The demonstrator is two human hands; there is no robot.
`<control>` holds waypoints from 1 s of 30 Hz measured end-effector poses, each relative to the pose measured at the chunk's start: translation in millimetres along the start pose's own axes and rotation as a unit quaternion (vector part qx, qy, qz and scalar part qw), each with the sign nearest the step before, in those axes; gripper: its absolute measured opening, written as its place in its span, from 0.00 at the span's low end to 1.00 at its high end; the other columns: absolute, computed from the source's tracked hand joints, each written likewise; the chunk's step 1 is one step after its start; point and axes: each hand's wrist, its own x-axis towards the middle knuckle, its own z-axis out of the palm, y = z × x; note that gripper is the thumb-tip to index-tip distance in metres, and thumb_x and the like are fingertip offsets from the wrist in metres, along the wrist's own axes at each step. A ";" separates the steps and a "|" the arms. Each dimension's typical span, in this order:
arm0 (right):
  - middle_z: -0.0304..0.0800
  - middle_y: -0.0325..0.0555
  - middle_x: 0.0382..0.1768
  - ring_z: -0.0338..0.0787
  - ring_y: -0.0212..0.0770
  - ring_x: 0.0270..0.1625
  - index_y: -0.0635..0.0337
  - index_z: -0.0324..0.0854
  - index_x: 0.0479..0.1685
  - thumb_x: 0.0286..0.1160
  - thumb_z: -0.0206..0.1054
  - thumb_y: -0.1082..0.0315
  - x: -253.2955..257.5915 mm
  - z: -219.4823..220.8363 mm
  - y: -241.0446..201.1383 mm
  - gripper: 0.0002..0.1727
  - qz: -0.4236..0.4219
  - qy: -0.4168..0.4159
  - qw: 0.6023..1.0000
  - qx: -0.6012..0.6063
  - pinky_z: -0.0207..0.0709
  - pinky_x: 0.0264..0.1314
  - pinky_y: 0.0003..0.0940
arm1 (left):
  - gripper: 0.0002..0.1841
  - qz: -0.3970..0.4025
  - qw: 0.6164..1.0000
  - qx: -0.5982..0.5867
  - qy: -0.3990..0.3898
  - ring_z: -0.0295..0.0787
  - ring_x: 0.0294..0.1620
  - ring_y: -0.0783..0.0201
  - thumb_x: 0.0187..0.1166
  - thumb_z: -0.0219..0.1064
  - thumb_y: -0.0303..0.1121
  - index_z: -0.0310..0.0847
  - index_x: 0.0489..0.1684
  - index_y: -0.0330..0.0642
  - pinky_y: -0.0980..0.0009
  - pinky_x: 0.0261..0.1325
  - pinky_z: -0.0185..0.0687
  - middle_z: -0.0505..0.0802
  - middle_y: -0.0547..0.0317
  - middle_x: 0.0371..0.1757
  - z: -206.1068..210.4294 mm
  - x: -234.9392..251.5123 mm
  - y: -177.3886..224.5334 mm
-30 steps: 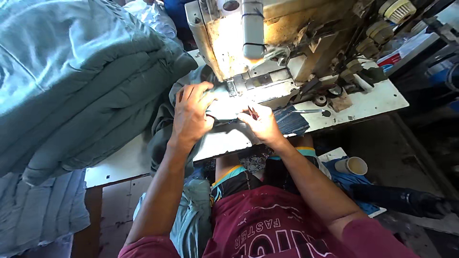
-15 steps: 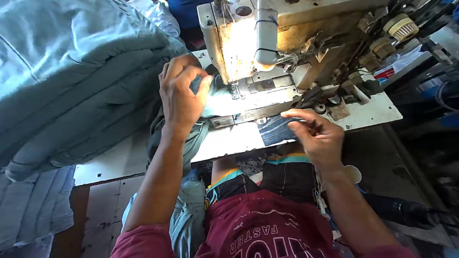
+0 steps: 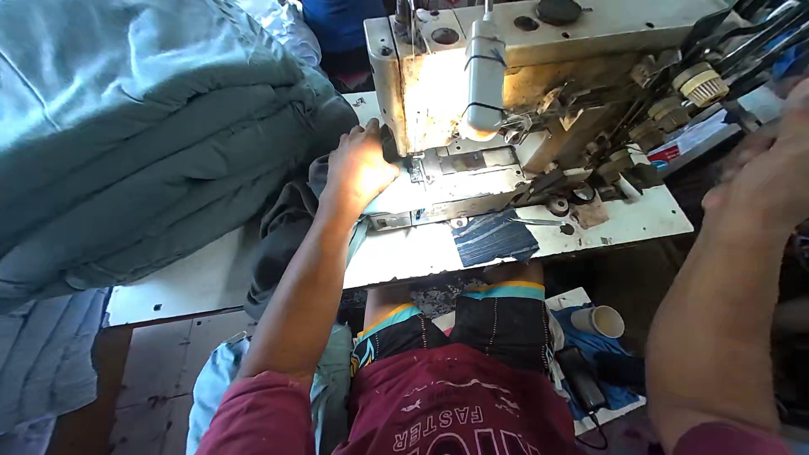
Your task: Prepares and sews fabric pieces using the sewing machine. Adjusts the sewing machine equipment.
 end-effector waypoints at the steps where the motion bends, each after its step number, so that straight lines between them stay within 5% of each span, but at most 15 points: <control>1: 0.81 0.30 0.37 0.70 0.24 0.21 0.51 0.79 0.63 0.89 0.61 0.52 20.1 5.1 2.6 0.17 0.024 0.008 1.000 0.001 0.67 0.22 0.21 | 0.40 -0.005 1.000 -0.003 0.013 0.81 0.70 0.35 0.59 0.79 0.52 0.76 0.75 0.43 0.29 0.59 0.78 0.85 0.40 0.67 4.1 -1.6 0.7; 4: 0.82 0.26 0.35 0.71 0.22 0.19 0.41 0.80 0.62 0.90 0.56 0.47 62.9 28.2 -2.1 0.15 0.121 -0.042 0.992 -0.001 0.67 0.18 0.19 | 0.31 -0.001 0.998 -0.013 0.068 0.86 0.67 0.42 0.65 0.72 0.52 0.83 0.66 0.46 0.32 0.63 0.77 0.90 0.46 0.65 21.7 -10.7 4.7; 6: 0.88 0.27 0.43 0.86 0.25 0.38 0.40 0.80 0.63 0.92 0.53 0.49 74.4 40.8 -6.0 0.16 0.149 -0.112 0.982 0.035 0.84 0.39 0.26 | 0.23 0.025 0.992 0.019 0.125 0.88 0.64 0.47 0.72 0.65 0.50 0.87 0.58 0.46 0.39 0.64 0.78 0.92 0.50 0.59 34.6 -18.7 7.8; 9: 0.87 0.28 0.50 0.88 0.27 0.54 0.45 0.75 0.66 0.92 0.52 0.54 76.1 54.8 -2.0 0.15 0.101 -0.188 0.973 0.087 0.85 0.59 0.32 | 0.17 0.068 0.980 0.051 0.182 0.89 0.59 0.50 0.79 0.59 0.48 0.89 0.47 0.47 0.47 0.60 0.79 0.93 0.53 0.51 45.1 -24.7 4.6; 15: 0.84 0.32 0.35 0.87 0.27 0.44 0.50 0.74 0.47 0.95 0.46 0.63 75.7 72.4 15.5 0.12 0.067 -0.106 0.964 0.236 0.85 0.54 0.30 | 0.15 0.076 0.977 0.030 0.198 0.87 0.62 0.51 0.81 0.60 0.47 0.90 0.49 0.52 0.47 0.64 0.78 0.91 0.54 0.55 49.4 -24.6 -0.3; 19: 0.86 0.38 0.42 0.88 0.32 0.49 0.55 0.75 0.54 0.96 0.40 0.59 80.7 74.2 47.8 0.18 0.013 -0.116 0.948 0.295 0.85 0.59 0.37 | 0.17 0.062 0.977 0.033 0.199 0.85 0.67 0.50 0.84 0.58 0.48 0.90 0.58 0.55 0.48 0.65 0.80 0.88 0.54 0.66 47.6 -27.1 4.1; 25: 0.88 0.34 0.40 0.90 0.34 0.48 0.50 0.77 0.49 0.93 0.47 0.59 81.0 70.5 38.7 0.13 0.008 -0.136 0.960 0.243 0.87 0.57 0.42 | 0.17 0.060 0.976 0.057 0.200 0.87 0.64 0.50 0.87 0.58 0.47 0.89 0.58 0.50 0.48 0.62 0.82 0.92 0.55 0.60 46.7 -29.2 7.9; 30: 0.86 0.40 0.61 0.87 0.32 0.62 0.56 0.75 0.73 0.88 0.59 0.57 90.6 59.9 17.6 0.21 0.061 -0.160 0.983 0.067 0.84 0.66 0.36 | 0.19 0.048 0.981 0.063 0.178 0.88 0.64 0.49 0.89 0.56 0.47 0.87 0.63 0.49 0.47 0.65 0.81 0.92 0.53 0.61 43.8 -29.4 13.2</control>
